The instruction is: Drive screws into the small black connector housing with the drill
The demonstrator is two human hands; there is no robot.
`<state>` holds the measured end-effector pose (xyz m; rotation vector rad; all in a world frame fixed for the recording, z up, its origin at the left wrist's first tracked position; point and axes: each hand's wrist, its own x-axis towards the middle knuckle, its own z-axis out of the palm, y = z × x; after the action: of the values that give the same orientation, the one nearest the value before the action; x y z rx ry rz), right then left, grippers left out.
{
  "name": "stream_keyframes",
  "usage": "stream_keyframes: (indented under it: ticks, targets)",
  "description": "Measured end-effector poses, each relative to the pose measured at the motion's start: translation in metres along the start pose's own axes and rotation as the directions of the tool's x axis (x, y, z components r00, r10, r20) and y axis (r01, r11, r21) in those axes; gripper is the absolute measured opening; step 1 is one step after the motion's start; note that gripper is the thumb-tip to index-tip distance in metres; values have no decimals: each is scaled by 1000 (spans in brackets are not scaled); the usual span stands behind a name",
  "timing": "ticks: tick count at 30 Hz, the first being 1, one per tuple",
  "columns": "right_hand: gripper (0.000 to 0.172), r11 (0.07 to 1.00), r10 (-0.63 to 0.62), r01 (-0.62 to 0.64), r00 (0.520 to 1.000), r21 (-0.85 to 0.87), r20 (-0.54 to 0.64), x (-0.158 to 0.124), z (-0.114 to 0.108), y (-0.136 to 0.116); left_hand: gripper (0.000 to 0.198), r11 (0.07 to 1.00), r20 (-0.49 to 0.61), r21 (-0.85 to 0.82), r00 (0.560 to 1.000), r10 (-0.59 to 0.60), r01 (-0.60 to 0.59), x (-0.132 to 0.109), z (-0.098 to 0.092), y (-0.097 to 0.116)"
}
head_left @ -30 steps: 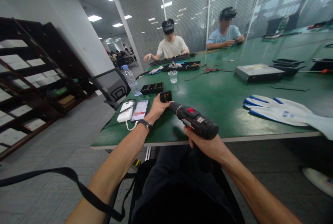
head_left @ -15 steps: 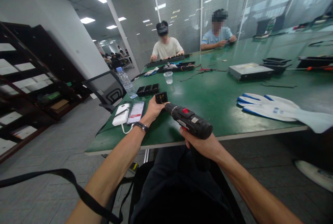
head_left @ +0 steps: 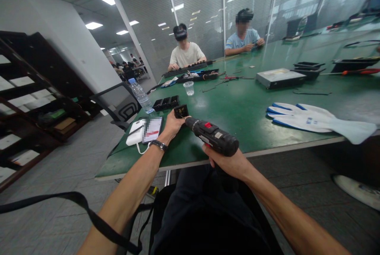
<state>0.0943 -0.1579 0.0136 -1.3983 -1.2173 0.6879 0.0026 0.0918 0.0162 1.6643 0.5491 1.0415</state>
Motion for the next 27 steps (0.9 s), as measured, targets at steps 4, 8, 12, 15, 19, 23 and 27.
stream_keyframes:
  ticks: [4,8,12,15,19,23,27]
  targets:
    - [21,1000,7,-7,1000,22,10,1,0,5,52,1000,-3,-5,1000,-10,10,-1,0,0]
    - [18,999,-3,2,1000,46,21,2,1,8,50,1000,0,-7,1000,-10,10,-1,0,0]
    - [18,999,6,-7,1000,52,9,1,0,4,48,1000,-3,-6,1000,-12,12,0,0,-1]
    - [21,997,27,-27,1000,66,9,0,0,0,47,1000,-7,-1,1000,-6,6,0,0,-1]
    - [25,998,45,-45,999,48,8,0,0,-1,46,1000,-9,-11,1000,-2,2,1,0,-2]
    - [32,999,42,-42,999,14,7,1,0,4,47,1000,-12,-19,1000,-10,10,0,0,0]
    - [37,999,35,-35,999,5,15,1,0,5,46,1000,-15,-19,1000,-20,19,-2,2,3]
